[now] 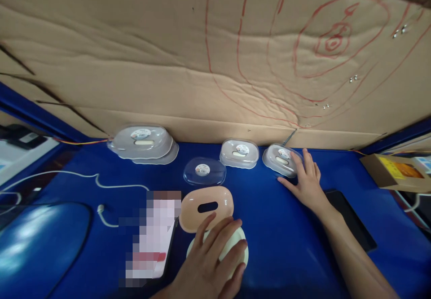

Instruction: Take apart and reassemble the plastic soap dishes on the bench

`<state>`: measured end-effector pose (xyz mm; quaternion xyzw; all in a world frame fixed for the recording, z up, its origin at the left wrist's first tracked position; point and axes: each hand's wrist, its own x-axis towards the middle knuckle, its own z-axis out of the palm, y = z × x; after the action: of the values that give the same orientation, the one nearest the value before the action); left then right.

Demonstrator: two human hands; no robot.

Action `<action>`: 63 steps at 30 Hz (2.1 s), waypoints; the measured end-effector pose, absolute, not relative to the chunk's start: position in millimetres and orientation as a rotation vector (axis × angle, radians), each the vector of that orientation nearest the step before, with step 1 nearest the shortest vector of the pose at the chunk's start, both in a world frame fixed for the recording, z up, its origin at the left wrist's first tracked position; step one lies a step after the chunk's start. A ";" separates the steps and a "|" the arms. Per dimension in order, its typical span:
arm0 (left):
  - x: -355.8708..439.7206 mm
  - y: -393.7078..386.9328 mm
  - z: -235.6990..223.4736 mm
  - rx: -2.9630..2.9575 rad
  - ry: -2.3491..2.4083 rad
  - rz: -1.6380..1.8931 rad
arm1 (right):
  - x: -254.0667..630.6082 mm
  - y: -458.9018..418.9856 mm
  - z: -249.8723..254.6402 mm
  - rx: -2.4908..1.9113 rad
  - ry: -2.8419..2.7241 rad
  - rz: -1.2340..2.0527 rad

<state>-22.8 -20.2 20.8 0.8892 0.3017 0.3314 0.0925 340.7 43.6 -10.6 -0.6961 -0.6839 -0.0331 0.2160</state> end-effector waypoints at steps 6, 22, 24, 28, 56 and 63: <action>-24.4 -18.1 27.8 2.583 0.830 1.014 | 355.2 52.2 -15.5 -1.837 -1.761 0.130; -27.2 2.8 32.4 1.173 0.623 0.521 | 262.0 -16.9 36.1 -1.286 -2.097 0.672; -28.8 2.7 33.8 0.967 0.564 0.511 | 249.3 -23.5 33.5 -1.239 -2.183 0.693; -28.2 -1.0 28.5 0.657 0.525 0.517 | 245.6 -23.4 28.4 -1.196 -2.138 0.783; -28.1 -5.9 32.2 0.149 0.627 0.477 | 357.5 41.2 -5.6 -1.798 -1.993 0.330; -25.8 -3.5 36.0 0.181 0.611 0.471 | 300.0 1.0 37.0 -1.538 -2.124 0.509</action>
<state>-25.8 -3.5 36.0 0.0881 0.2977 0.2295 0.9225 300.0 1.0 37.0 -0.5598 -0.7732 0.1855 0.2332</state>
